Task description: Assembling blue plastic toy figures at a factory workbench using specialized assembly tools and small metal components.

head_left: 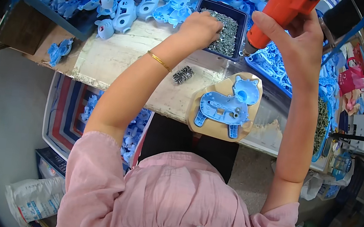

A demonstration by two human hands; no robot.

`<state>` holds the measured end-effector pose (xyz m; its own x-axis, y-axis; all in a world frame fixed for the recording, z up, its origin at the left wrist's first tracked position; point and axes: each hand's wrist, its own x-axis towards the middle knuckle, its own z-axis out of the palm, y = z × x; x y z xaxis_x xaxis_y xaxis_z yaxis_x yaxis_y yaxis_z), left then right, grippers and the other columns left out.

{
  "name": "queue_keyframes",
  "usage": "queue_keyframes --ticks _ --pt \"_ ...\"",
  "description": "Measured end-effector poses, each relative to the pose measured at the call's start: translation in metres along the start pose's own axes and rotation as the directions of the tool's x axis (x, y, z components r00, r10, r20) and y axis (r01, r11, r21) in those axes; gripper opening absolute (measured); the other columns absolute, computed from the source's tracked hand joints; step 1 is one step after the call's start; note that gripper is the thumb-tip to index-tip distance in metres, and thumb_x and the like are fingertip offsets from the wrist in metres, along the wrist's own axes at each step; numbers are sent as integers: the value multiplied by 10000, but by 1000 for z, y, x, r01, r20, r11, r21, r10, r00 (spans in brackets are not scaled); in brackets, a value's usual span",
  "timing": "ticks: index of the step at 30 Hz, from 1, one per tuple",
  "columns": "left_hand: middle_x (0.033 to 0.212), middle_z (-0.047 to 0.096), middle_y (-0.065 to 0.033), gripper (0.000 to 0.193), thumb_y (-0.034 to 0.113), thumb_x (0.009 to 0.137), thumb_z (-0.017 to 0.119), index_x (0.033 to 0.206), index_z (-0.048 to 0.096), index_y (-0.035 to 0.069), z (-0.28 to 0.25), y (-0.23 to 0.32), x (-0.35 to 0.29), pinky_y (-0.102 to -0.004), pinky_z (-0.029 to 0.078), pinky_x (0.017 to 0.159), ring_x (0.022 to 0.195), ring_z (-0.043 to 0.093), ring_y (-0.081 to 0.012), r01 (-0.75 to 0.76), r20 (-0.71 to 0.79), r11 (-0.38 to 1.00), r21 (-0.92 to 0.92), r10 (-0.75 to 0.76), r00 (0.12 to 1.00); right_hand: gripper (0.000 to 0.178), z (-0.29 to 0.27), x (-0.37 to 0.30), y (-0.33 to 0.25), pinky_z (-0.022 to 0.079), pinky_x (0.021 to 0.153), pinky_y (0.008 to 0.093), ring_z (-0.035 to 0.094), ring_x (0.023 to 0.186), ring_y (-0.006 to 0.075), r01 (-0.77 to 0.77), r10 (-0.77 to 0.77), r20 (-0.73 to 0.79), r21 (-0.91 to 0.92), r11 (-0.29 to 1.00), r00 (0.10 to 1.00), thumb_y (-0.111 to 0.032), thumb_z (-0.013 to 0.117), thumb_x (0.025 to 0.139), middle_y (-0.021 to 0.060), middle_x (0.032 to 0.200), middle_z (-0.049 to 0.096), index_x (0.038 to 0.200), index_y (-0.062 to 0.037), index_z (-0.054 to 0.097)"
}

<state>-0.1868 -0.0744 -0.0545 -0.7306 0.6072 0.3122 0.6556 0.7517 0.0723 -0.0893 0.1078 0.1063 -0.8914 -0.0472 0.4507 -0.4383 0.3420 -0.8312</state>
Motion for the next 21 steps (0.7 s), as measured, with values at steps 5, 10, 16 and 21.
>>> queue_keyframes --ticks 5,10,16,21 --pt "896 704 -36 128 245 899 667 942 678 125 -4 5 -5 -418 539 767 927 640 -282 -24 -112 999 42 29 993 436 -16 -2 30 549 903 343 688 991 204 147 -142 89 -50 988 986 -97 790 841 95 1119 677 1218 -6 590" --pt "861 705 -70 143 254 896 660 914 672 113 -33 36 -29 -414 556 716 873 679 -295 -16 -110 989 -148 -1 994 364 1 -11 15 553 915 363 709 957 212 -18 -19 138 265 964 990 -142 675 898 109 1027 716 1213 26 602" --pt "862 661 -86 150 216 904 679 968 627 90 -40 76 -69 -435 513 738 866 652 -314 -115 -103 772 -624 65 993 280 11 -32 11 541 759 318 675 794 182 -117 62 181 310 944 982 -125 619 884 104 883 692 1100 51 644" --pt "936 656 -73 176 225 918 674 1004 609 86 -48 88 -83 -430 471 816 941 633 -303 -110 -65 756 -646 89 994 553 14 -45 -20 537 777 271 664 861 141 -358 314 172 462 811 934 -222 823 818 69 954 663 1241 12 555"
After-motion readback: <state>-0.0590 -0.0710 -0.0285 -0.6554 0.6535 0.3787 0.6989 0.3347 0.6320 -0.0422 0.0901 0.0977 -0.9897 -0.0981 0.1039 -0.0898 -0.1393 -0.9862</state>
